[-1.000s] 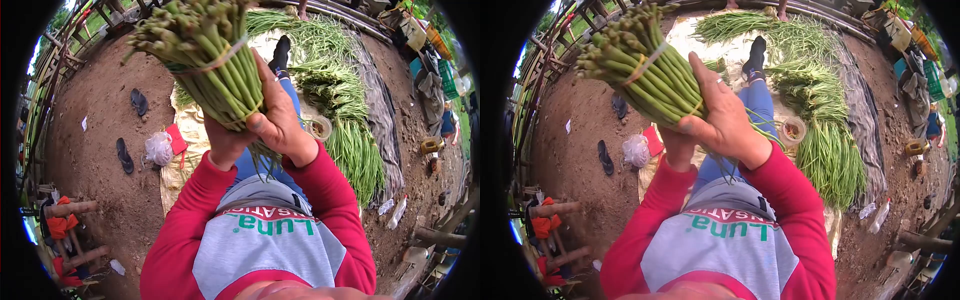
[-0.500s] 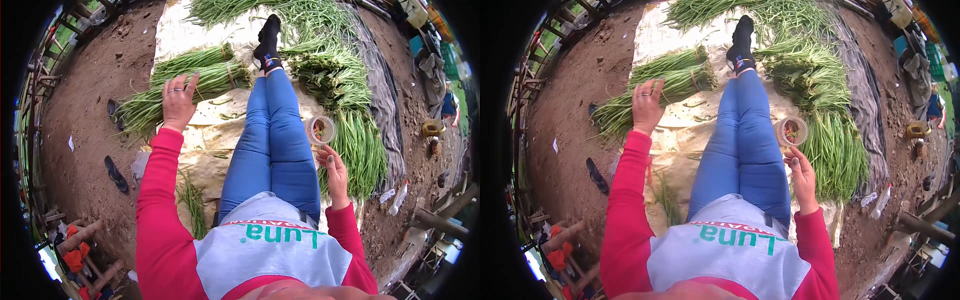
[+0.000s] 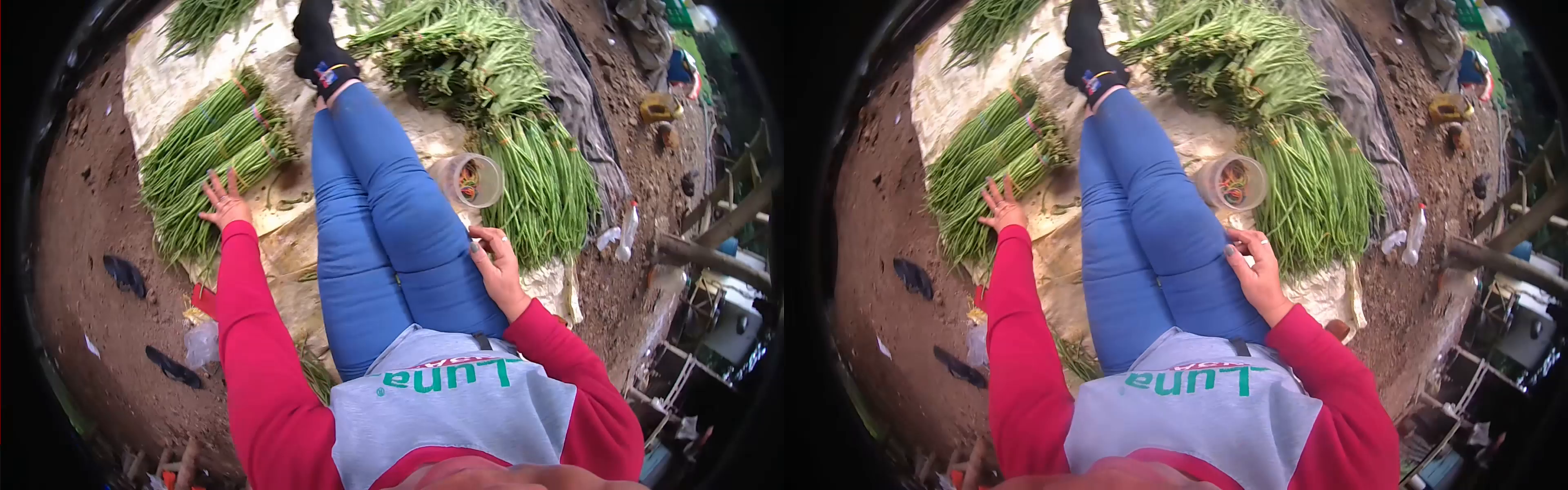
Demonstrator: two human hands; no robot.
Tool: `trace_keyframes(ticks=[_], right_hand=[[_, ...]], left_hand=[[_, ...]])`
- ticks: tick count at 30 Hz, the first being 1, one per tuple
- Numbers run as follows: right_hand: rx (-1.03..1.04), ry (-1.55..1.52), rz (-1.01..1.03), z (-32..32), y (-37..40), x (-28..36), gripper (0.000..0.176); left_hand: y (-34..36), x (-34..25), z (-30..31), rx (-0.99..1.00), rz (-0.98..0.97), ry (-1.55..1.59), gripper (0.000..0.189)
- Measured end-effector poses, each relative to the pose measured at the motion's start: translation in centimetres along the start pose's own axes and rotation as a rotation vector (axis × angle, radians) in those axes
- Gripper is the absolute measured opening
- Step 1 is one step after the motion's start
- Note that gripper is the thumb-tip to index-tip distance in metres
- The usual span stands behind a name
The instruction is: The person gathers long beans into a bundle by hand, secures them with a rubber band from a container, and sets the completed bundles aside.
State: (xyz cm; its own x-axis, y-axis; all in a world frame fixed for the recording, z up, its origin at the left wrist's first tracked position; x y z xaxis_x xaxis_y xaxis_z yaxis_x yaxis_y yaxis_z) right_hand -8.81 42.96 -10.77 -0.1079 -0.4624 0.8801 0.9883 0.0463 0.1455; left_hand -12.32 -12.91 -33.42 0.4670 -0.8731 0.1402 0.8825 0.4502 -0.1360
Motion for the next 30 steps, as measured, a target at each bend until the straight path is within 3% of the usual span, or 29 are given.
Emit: trace_keyframes(ticks=[1, 3, 5, 7, 8, 9, 10, 13, 15, 18, 21, 23, 25, 27, 29, 30], right_hand=[[-0.032, -0.118, -0.046, 0.7, -0.2, -2.4, 0.029], [-0.174, -0.131, -0.1, 3.9, -1.1, -4.3, 0.026], [-0.304, 0.002, -0.111, 7.9, -2.8, -7.1, 0.024], [-0.407, 0.164, -0.118, 11.5, -5.9, -10.6, 0.028], [-0.425, 0.398, -0.022, 12.6, -8.0, -11.2, 0.032], [-0.437, 0.629, 0.077, 13.2, -10.1, -11.3, 0.036], [-0.425, 0.668, 0.07, 13.1, -12.4, -11.4, 0.04], [-0.418, 0.866, 0.14, 10.7, -18.8, -11.5, 0.05], [-0.143, 0.991, -0.126, 8.6, -23.0, -14.0, 0.056], [0.054, 1.055, -0.297, 6.4, -24.6, -14.6, 0.062], [-0.111, 1.174, -0.218, 5.5, -25.0, -15.7, 0.061], [-0.16, 1.15, -0.18, 6.0, -24.3, -15.2, 0.06], [-0.131, 0.86, -0.259, 7.5, -23.1, -14.6, 0.041], [-0.236, 0.54, -0.191, 10.7, -21.6, -13.6, 0.054], [-0.235, 0.006, -0.012, 14.1, -19.5, -14.5, 0.043], [-0.254, -0.14, -0.105, 16.4, -16.9, -13.4, 0.036]], left_hand=[[0.1, -0.1, 0.6, -0.14, -0.034, 0.064, 0.089], [0.1, 0.3, -0.7, -0.054, -0.014, 0.003, 0.089], [0.4, -0.3, 0.6, -0.187, -0.061, 0.101, 0.096], [0.2, 0.5, -1.4, 0.082, -0.011, -0.044, 0.1], [-0.1, -0.3, 0.9, 0.073, -0.017, -0.046, 0.1], [0.1, -1.3, 3.6, 0.289, 0.012, -0.063, 0.099], [0.8, -1.9, 4.9, 0.506, 0.042, -0.082, 0.098], [3.1, -1.3, 6.8, 0.376, 0.019, 0.008, 0.09], [6.2, -1.7, 10.1, 0.329, 0.018, 0.033, 0.082], [11.9, -0.8, 11.0, 0.316, -0.013, 0.298, 0.071], [17.9, 0.4, 11.8, 0.321, 0.06, 0.549, 0.065], [21.4, 1.2, 11.9, 0.32, 0.093, 0.565, 0.064], [22.8, 1.2, 13.0, 0.309, 0.122, 0.586, 0.064], [22.7, 1.0, 14.8, 0.298, 0.2, 0.771, 0.059], [21.4, 0.5, 16.5, 0.255, 0.219, 0.942, 0.056], [20.6, -0.1, 17.5, 0.224, 0.234, 1.107, 0.052]])
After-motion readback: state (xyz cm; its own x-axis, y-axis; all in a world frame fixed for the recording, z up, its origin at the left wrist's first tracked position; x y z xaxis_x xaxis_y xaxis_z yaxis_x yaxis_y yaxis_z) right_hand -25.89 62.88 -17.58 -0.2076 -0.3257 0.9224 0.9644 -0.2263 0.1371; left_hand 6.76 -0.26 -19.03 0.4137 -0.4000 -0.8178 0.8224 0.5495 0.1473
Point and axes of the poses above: each hand's wrist, its own y-axis away from the middle knuckle, its own z-axis out of the back of the hand, x = y × z, the point moved 8 cm from there along -y, towards the middle knuckle, and after that the axes turned 4 degrees about -x, right-handed, at the moved point
